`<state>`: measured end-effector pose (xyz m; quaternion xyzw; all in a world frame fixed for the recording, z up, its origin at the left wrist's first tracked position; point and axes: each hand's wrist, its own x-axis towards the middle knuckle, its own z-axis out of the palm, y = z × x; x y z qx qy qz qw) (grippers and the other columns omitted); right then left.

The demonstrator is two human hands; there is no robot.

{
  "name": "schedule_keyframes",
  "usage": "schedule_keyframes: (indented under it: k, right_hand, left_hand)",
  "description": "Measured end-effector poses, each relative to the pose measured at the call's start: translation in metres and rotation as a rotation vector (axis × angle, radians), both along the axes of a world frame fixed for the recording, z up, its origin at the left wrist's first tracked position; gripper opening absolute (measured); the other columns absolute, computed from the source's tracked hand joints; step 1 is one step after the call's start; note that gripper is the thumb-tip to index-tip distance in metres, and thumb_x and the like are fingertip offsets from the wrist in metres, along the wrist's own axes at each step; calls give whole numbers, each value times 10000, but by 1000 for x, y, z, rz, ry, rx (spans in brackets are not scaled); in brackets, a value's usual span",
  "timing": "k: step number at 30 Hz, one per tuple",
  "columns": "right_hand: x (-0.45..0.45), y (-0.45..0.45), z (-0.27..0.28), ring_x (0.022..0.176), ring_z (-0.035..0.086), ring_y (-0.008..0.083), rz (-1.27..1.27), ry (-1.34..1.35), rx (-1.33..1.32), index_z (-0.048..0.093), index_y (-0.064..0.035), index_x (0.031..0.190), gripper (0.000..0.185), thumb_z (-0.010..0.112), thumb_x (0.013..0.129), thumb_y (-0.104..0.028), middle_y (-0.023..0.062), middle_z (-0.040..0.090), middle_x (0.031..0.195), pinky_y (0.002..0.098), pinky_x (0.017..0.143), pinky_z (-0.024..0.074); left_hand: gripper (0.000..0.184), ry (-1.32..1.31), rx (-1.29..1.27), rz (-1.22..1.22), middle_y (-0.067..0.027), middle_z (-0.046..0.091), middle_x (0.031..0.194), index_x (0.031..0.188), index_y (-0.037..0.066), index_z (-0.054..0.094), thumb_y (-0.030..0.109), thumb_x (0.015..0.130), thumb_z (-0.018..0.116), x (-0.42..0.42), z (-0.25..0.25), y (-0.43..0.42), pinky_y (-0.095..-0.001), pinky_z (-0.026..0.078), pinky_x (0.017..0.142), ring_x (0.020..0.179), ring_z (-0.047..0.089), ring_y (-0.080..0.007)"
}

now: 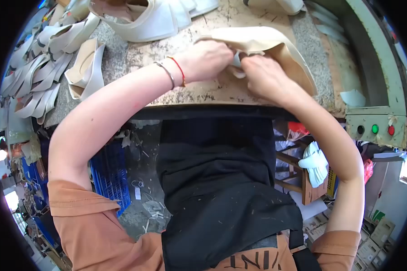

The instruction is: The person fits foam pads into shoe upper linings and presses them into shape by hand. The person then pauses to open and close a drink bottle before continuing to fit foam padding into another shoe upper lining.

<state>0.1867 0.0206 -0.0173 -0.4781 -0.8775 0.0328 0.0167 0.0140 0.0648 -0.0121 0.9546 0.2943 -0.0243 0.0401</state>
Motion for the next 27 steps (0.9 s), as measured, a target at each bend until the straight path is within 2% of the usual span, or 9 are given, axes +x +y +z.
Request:
schedule_keyframes:
  k: [3, 5, 10, 13, 15, 20, 24, 26, 27]
  right_hand:
    - [5, 12, 6, 811, 656, 352, -63, 61, -216, 631, 49, 827, 152, 559, 724, -35, 244, 651, 830, 449, 739, 528]
    - [12, 28, 11, 802, 632, 360, -65, 22, -317, 617, 48, 860, 191, 598, 797, -132, 235, 640, 823, 428, 759, 488]
    - [19, 48, 2, 921, 603, 296, -99, -100, -399, 549, 30, 1070, 365, 664, 781, -160, 164, 576, 1040, 405, 800, 489]
    - [24, 24, -16, 898, 596, 329, 155, 272, 166, 558, 35, 1030, 275, 637, 795, -84, 206, 612, 951, 403, 808, 475]
    - [23, -3, -20, 1034, 562, 296, 227, 8, 304, 555, -14, 1106, 374, 585, 733, -18, 156, 553, 1133, 383, 841, 477]
    - [7, -25, -27, 1092, 538, 226, 282, -26, 393, 492, 22, 1278, 551, 539, 729, 5, 109, 534, 1204, 287, 861, 472]
    - [-37, 20, -43, 936, 569, 190, 450, -34, 760, 648, -27, 968, 246, 500, 813, -148, 106, 610, 1033, 272, 848, 432]
    - [-42, 20, -24, 910, 567, 178, 537, -282, 672, 652, -32, 939, 225, 513, 807, -149, 98, 619, 988, 278, 800, 435]
    - [-44, 19, -8, 897, 567, 173, 575, -410, 621, 655, -34, 924, 215, 519, 804, -149, 94, 623, 966, 281, 775, 436]
  left_hand:
    - [171, -195, -72, 54, -173, 652, 821, 880, -1, 643, 24, 711, 633, 0, -11, 2, -409, 507, 777, 844, 632, -335]
    - [206, 66, -206, 148, -185, 643, 921, 963, -13, 640, 76, 779, 622, 15, 6, 10, -383, 484, 822, 926, 612, -321]
    - [155, 42, -6, 51, -179, 674, 764, 733, 3, 670, 150, 726, 619, 28, -19, 33, -401, 536, 670, 743, 677, -310]
    - [163, 149, 181, -101, -170, 670, 742, 729, -2, 670, 149, 733, 610, 31, -30, 43, -409, 528, 662, 725, 664, -317]
    - [163, 145, 185, -114, -171, 670, 762, 753, -2, 668, 151, 733, 615, 29, -29, 46, -408, 524, 678, 743, 659, -319]
    - [179, 158, 93, -143, -172, 670, 811, 814, -1, 664, 155, 733, 630, 22, -12, 52, -404, 512, 718, 788, 646, -325]
    - [205, 209, -152, -158, -173, 670, 850, 862, 0, 662, 159, 734, 641, -3, 12, 58, -401, 503, 750, 823, 635, -330]
    - [245, 173, -363, -122, -173, 668, 897, 912, 0, 653, 164, 730, 655, -21, 30, 56, -393, 492, 789, 876, 625, -331]
    - [254, 157, -138, -205, -166, 663, 916, 936, 4, 645, 158, 735, 656, -27, 25, 54, -388, 482, 808, 904, 619, -327]
